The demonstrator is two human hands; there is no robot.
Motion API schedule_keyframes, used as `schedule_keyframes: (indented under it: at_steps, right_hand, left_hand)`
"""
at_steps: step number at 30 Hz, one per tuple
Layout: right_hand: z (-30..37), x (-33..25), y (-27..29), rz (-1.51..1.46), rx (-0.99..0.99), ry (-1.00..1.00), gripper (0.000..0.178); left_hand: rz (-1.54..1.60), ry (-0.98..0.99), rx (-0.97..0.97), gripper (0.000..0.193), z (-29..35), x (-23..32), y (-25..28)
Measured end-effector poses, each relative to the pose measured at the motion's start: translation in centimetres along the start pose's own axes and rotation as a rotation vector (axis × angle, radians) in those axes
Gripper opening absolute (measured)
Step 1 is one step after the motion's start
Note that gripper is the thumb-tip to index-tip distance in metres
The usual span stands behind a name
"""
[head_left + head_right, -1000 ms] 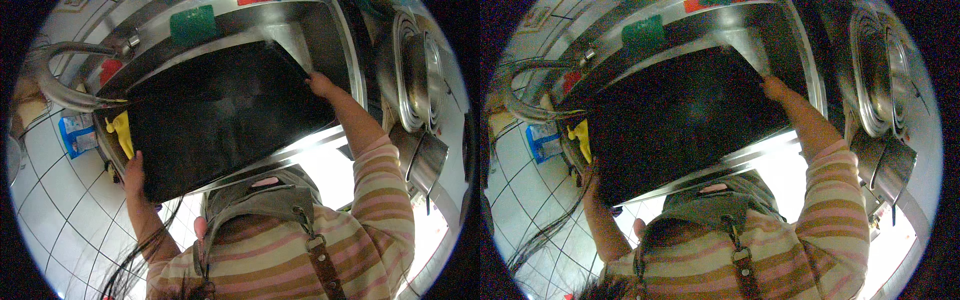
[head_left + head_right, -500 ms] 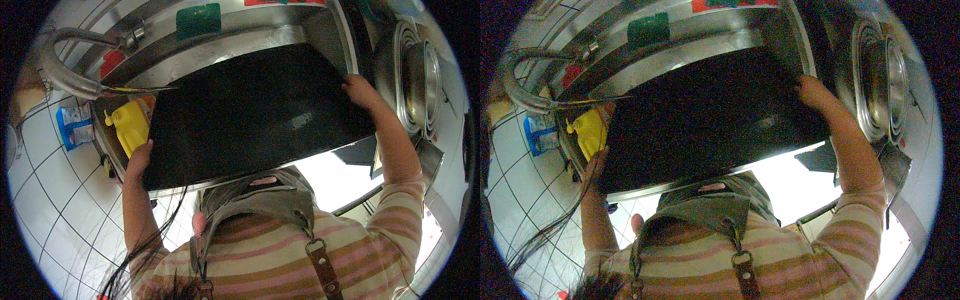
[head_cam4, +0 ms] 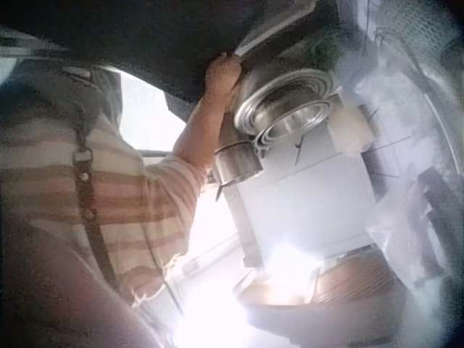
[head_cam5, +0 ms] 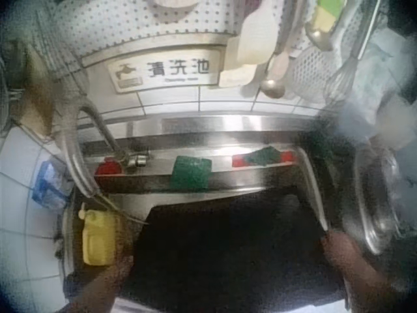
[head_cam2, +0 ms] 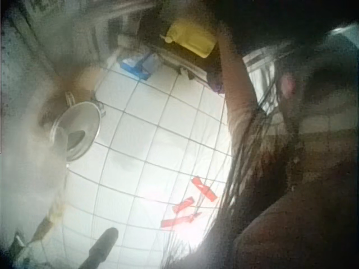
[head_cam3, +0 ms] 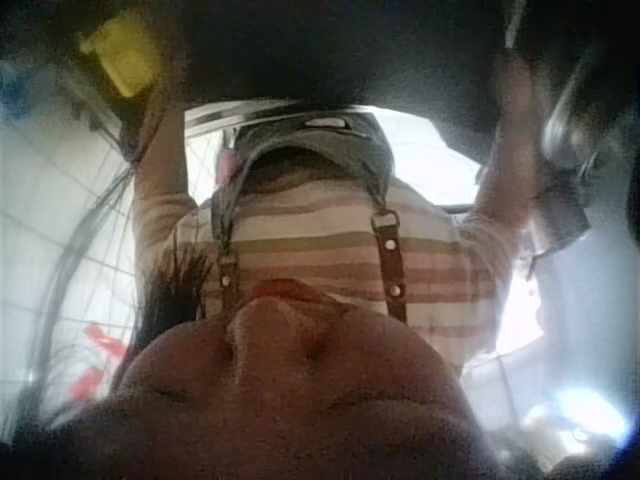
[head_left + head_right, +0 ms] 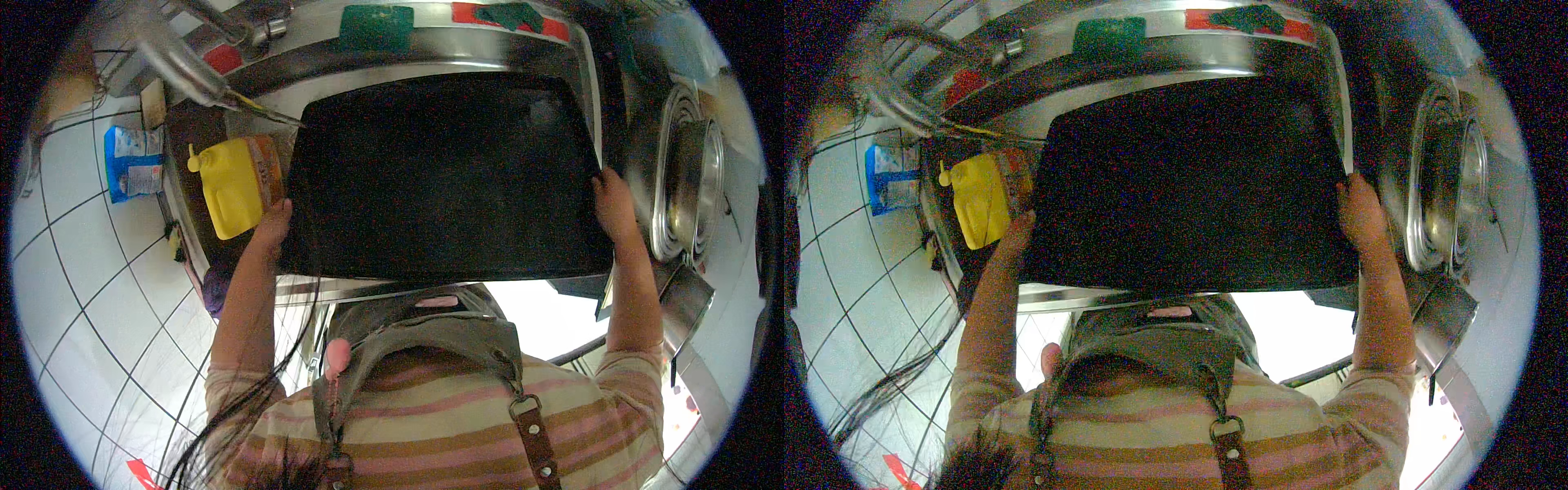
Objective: The person washes a black baking tray in a sink using a sponge and water, then moves to a countertop to wipe the tray dry with a cloth. They repeat the wiping process on a second tray.
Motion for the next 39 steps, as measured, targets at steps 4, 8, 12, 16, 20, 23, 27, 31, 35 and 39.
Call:
schedule_keyframes:
  at_steps: [4,8,12,16,20,23,27,31,35,39]
  right_hand:
    - [0.2,-1.5,0.0,-0.117,0.044,0.027,0.021]
    - [0.2,0.7,-2.9,-0.174,0.148,0.042,0.020]
    - [-1.1,2.4,-6.7,-0.156,0.188,0.002,0.021]
    - [-2.1,2.1,-9.6,-0.110,0.293,0.029,0.027]
    - [-4.2,2.2,-13.1,-0.102,0.356,-0.007,0.041]
    - [-5.7,2.2,-15.8,-0.210,0.332,-0.043,0.042]
    - [-7.3,1.4,-19.0,-0.850,0.311,-0.262,0.025]
    - [-7.9,0.2,-20.8,-1.425,0.121,-0.612,0.030]
    - [-10.2,2.3,-23.2,-1.443,0.130,-0.525,0.035]
    - [-11.0,-0.8,-23.1,-1.736,0.230,-0.641,0.031]
  left_hand:
    - [0.038,0.044,0.156,0.064,-4.1,-1.5,-2.8]
    - [-0.357,-0.140,0.307,0.070,-1.6,3.8,-4.6]
    - [-0.154,-0.130,0.348,0.067,-0.3,3.6,-4.7]
    - [-0.040,-0.156,0.423,0.062,0.0,3.8,-4.9]
    - [-0.292,-0.174,0.626,0.062,-0.1,3.3,-4.6]
    - [-0.287,-0.169,0.663,0.063,-0.6,1.7,-4.0]
    - [-0.244,-0.211,0.712,0.065,-0.1,2.0,-3.7]
    - [-0.194,-0.146,0.619,0.064,0.7,2.5,-2.7]
    - [-0.350,-0.346,0.719,0.062,0.6,1.7,-2.7]
    - [-0.224,-0.175,0.709,0.060,2.8,3.5,-3.3]
Point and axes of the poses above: each hand's wrist, its own z-axis away from the middle knuckle, its own y-axis out of the back of the hand, x = y × z, the point moved 1 cm from there along -z, towards the middle knuckle, and after that the axes turned 2 degrees about -z, right-handed, at the moved point
